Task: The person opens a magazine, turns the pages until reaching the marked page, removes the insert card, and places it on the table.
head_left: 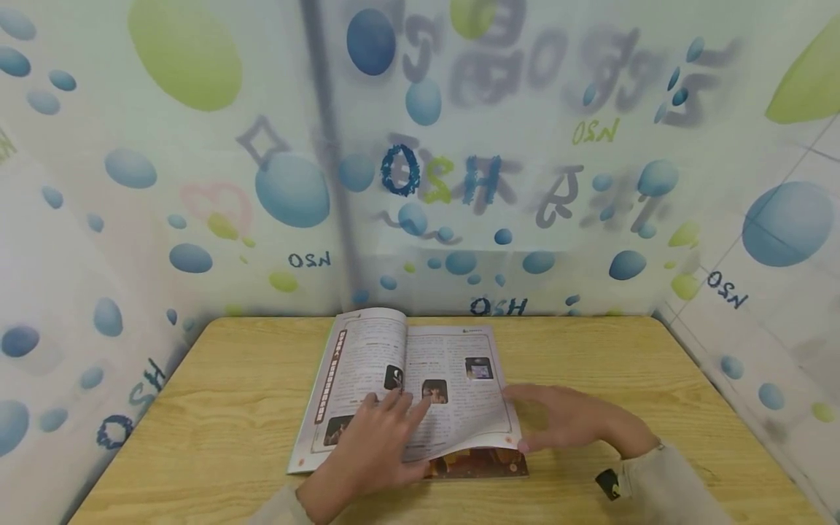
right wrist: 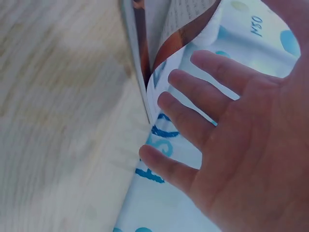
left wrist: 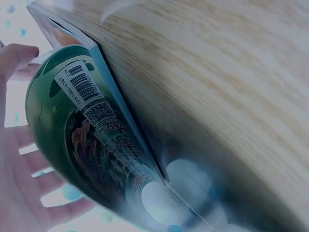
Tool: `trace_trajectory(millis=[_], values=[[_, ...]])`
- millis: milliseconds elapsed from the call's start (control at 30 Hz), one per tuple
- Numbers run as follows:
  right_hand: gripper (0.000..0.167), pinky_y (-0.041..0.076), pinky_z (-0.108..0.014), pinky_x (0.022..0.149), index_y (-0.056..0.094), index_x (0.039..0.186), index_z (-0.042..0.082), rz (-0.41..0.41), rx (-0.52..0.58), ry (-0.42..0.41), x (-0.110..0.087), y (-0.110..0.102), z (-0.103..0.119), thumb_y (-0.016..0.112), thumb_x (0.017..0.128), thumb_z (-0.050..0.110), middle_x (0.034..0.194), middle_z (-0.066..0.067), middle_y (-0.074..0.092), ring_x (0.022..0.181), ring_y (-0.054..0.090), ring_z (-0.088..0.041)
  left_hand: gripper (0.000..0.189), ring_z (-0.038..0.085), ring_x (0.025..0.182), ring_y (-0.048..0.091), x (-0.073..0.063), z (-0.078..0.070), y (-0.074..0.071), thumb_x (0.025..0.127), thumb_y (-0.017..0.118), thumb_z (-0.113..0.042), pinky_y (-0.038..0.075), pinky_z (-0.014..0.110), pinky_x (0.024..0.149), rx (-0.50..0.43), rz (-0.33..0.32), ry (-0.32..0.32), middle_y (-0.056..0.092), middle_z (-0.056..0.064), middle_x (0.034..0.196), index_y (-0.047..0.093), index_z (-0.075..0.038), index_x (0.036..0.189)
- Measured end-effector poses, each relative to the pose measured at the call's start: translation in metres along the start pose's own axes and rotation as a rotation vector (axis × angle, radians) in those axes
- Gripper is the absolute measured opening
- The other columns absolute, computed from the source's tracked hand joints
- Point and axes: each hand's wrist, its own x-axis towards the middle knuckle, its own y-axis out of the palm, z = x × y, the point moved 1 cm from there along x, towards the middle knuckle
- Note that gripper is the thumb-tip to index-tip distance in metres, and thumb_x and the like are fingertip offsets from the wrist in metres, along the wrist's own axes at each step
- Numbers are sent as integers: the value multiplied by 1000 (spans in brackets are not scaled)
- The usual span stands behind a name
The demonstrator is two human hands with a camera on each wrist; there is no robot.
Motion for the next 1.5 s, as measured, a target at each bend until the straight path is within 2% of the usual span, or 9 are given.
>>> trace_trajectory(millis=[167,367,533,633,767,967,1200,1400,1500], values=[[84,37,-64,105,40,150,2,-19,43,3,-4,-7,-2,70,88,51,151,-19,44,136,42,-44,85,29,119,60,3,0,0,81,63,-67,53,53,88,-16,-46,52,60,8,133,44,-18,148],[78,36,-65,104,40,150,2,-26,43,21,-3,-9,-8,67,92,47,151,-21,43,136,42,-45,91,28,137,45,4,-1,0,83,67,-60,43,56,104,-39,-114,121,39,10,156,31,-20,156],[78,39,-63,104,42,149,0,-27,7,34,-1,-4,-13,66,92,48,148,-21,46,134,45,-44,90,25,148,28,5,-1,0,81,73,-49,36,57,110,-21,-214,196,27,10,162,31,-23,157],[79,38,-62,104,43,147,-1,-29,8,48,2,1,-15,68,91,49,148,-20,47,135,45,-43,85,24,151,20,6,-1,0,83,74,-40,30,59,113,3,-238,232,20,8,165,32,-26,156],[84,37,-63,105,44,147,1,-20,-23,16,7,10,-14,73,86,50,150,-18,45,136,43,-40,76,22,151,20,5,-1,0,84,72,-32,26,58,115,44,-232,271,20,3,165,40,-28,153],[92,28,-70,106,45,149,7,30,-96,-81,14,24,-9,80,76,53,155,-17,40,141,37,-39,60,19,148,27,5,-2,2,85,68,-35,25,50,118,155,-202,315,37,2,158,56,-23,143],[91,25,-66,110,46,149,13,52,-86,-49,15,30,-12,82,74,51,158,-11,36,144,34,-34,45,23,148,28,6,-2,4,86,62,-33,23,50,119,218,-203,322,48,6,150,69,-15,126],[89,25,-65,111,47,149,15,52,-102,-31,16,31,-9,84,74,46,158,-9,36,144,35,-33,27,23,145,35,8,-5,8,91,62,-29,25,47,118,284,-138,383,55,4,145,74,-20,114],[89,28,-65,110,49,148,15,50,-113,-35,17,31,-9,85,73,46,157,-9,38,143,36,-32,21,23,144,37,9,-7,8,93,62,-32,23,47,119,313,-109,399,55,4,144,75,-22,107]])
